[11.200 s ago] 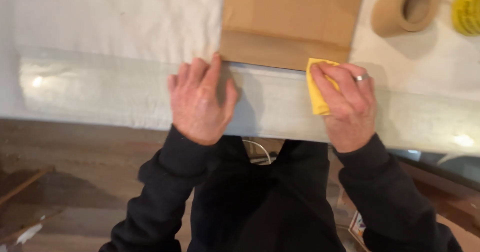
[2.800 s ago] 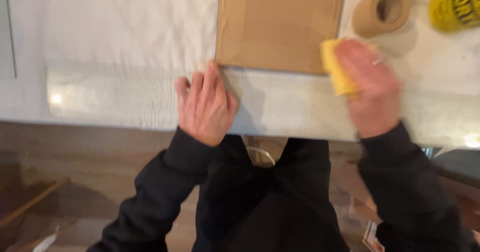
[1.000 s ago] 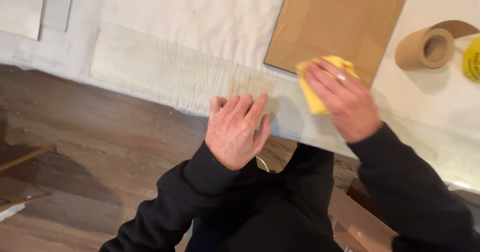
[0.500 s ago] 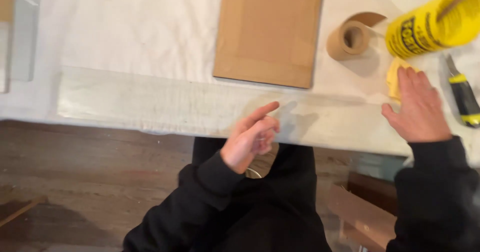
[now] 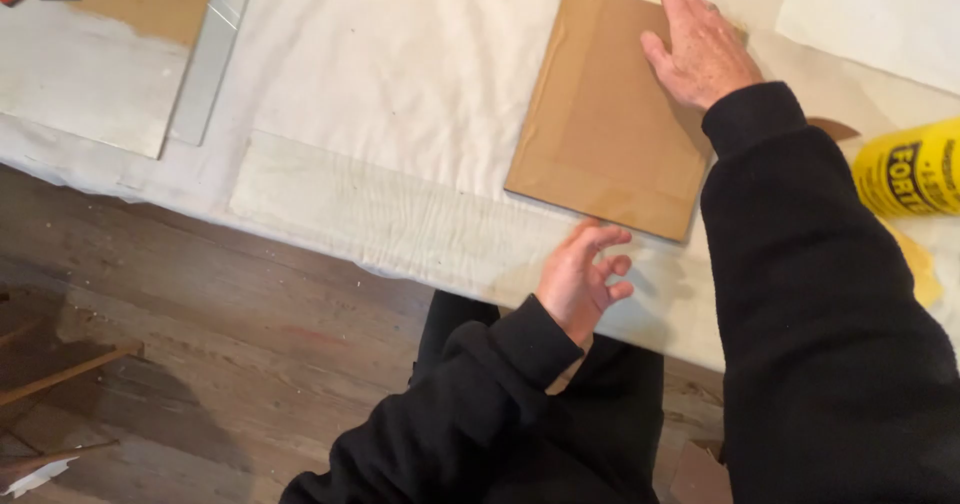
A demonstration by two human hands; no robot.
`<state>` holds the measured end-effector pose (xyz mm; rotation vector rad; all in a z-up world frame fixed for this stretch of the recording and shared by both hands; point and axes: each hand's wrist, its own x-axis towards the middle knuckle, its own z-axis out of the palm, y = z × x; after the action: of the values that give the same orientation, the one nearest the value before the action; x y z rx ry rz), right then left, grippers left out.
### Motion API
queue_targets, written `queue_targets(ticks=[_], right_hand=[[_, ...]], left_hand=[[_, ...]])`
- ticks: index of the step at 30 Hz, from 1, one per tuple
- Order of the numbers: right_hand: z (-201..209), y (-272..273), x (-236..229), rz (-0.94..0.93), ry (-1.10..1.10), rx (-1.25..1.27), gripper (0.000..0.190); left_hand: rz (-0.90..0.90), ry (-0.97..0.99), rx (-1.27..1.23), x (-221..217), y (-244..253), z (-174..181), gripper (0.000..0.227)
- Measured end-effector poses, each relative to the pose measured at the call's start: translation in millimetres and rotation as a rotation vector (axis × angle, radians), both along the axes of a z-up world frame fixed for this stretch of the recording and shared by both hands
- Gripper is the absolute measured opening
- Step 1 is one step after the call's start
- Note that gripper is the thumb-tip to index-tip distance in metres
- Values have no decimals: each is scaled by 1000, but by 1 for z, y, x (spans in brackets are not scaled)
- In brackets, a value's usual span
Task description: Seal the back of a picture frame using water-activated paper tape.
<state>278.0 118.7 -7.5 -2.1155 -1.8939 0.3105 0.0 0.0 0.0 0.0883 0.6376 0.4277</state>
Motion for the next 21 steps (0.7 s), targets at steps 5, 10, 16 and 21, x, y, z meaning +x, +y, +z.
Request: queue_targets(ticks=[5, 10, 16, 21], right_hand=[[4, 9, -3, -98, 39, -73, 58], [35, 2, 2, -62, 93, 143, 53], [194, -78, -65, -100, -53, 287, 44], [195, -164, -81, -160, 185, 601, 48]], left_hand=[[9, -30, 15, 5, 6, 15, 24], [130, -35, 24, 16, -14, -15, 40], [330, 180, 501, 32, -5, -23, 82], [588, 502, 1317, 16, 99, 40, 72]])
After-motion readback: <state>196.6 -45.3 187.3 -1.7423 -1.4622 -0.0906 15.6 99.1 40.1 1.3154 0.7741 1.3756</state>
